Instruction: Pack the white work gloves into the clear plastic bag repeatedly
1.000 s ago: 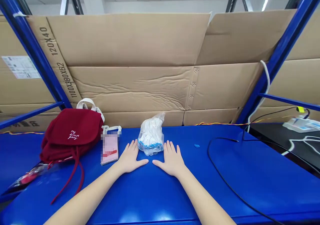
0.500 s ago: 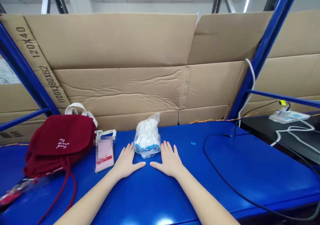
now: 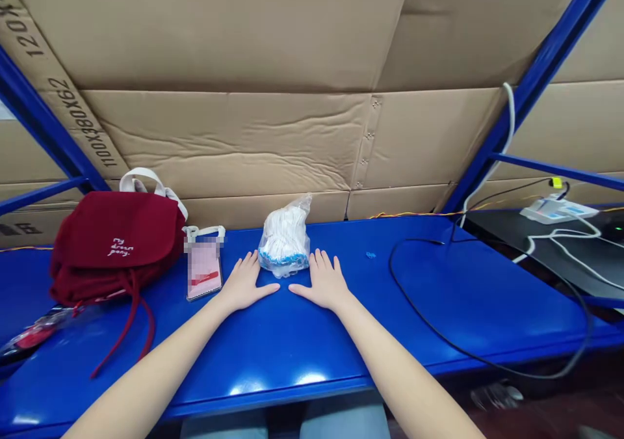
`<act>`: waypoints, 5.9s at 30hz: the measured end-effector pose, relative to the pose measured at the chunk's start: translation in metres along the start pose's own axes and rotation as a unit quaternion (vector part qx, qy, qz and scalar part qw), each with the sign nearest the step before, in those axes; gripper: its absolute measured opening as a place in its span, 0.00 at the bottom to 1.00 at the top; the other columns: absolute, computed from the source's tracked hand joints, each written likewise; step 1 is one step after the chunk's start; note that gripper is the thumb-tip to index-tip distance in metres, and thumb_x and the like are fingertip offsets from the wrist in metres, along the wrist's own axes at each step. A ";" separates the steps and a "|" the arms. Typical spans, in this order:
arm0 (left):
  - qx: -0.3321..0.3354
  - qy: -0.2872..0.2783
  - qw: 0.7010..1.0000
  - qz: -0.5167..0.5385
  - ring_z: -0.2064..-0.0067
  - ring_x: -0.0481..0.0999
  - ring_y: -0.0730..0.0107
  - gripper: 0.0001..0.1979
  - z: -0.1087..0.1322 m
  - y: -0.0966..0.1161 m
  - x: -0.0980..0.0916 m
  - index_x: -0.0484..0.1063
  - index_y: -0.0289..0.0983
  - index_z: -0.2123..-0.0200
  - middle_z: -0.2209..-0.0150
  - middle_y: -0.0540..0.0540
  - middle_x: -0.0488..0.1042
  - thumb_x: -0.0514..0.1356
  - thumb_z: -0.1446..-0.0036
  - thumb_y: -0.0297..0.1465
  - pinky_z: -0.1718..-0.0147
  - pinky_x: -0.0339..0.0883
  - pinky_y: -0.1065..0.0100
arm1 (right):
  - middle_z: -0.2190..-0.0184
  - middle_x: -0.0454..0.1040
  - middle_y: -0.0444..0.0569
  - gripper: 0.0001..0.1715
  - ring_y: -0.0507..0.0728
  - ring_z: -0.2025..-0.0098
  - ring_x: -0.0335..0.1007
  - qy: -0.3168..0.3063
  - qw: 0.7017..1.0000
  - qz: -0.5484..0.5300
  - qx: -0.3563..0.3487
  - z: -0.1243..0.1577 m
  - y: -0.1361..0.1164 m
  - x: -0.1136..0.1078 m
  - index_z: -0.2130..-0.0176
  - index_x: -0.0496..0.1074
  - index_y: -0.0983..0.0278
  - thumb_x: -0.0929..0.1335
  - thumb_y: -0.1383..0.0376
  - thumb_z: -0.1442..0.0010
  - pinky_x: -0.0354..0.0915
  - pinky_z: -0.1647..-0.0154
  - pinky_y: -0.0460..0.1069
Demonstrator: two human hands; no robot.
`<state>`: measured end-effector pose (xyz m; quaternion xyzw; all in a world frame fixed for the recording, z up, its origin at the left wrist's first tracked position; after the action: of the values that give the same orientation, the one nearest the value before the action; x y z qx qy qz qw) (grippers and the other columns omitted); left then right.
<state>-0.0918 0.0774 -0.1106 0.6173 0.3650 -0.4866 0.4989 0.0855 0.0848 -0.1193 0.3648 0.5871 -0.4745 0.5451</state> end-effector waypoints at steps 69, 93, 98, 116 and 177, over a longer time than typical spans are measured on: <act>0.007 -0.003 1.000 -0.009 0.33 0.39 0.44 0.52 -0.001 0.000 0.001 0.40 0.34 0.34 0.33 0.35 0.41 0.45 0.52 0.63 0.38 0.37 0.48 | 0.32 0.36 0.62 0.63 0.68 0.31 0.25 -0.018 1.000 -0.022 -0.004 -0.001 0.000 0.000 0.33 0.39 0.67 0.53 0.30 0.52 0.28 0.36 0.64; 0.009 0.003 1.000 -0.003 0.33 0.39 0.45 0.52 -0.001 -0.002 0.001 0.42 0.36 0.34 0.33 0.35 0.41 0.45 0.52 0.64 0.38 0.39 0.47 | 0.32 0.36 0.62 0.64 0.68 0.31 0.26 -0.015 1.000 -0.024 -0.005 0.000 -0.001 -0.001 0.34 0.43 0.68 0.52 0.29 0.53 0.28 0.36 0.64; 0.011 0.007 1.000 -0.003 0.33 0.39 0.45 0.51 -0.001 -0.002 0.001 0.41 0.36 0.34 0.33 0.36 0.41 0.46 0.52 0.63 0.38 0.39 0.47 | 0.32 0.36 0.61 0.63 0.68 0.31 0.25 -0.019 1.000 -0.020 -0.001 0.001 0.000 -0.001 0.34 0.41 0.67 0.53 0.30 0.52 0.28 0.36 0.64; 0.005 -0.004 1.000 0.003 0.33 0.38 0.45 0.52 0.000 0.000 0.000 0.42 0.36 0.34 0.33 0.35 0.41 0.45 0.53 0.64 0.38 0.39 0.47 | 0.32 0.36 0.62 0.63 0.68 0.31 0.25 -0.017 1.000 -0.022 -0.001 0.000 0.000 -0.001 0.34 0.42 0.67 0.52 0.29 0.53 0.28 0.36 0.64; 0.004 -0.004 1.000 0.002 0.33 0.39 0.45 0.52 0.001 0.001 -0.001 0.42 0.34 0.34 0.33 0.35 0.42 0.45 0.53 0.63 0.38 0.39 0.47 | 0.32 0.37 0.62 0.63 0.68 0.31 0.27 -0.012 1.000 -0.025 -0.004 0.001 -0.001 -0.003 0.34 0.42 0.67 0.53 0.29 0.53 0.30 0.36 0.64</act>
<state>-0.0916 0.0767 -0.1090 0.6183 0.3595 -0.4894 0.4989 0.0856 0.0841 -0.1166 0.3418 0.5916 -0.4899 0.5414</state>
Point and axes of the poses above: each hand's wrist, its own z-axis away from the middle knuckle, its own x-axis out of the palm, y = z × x, the point moved 10 cm from there along -z, towards the middle knuckle
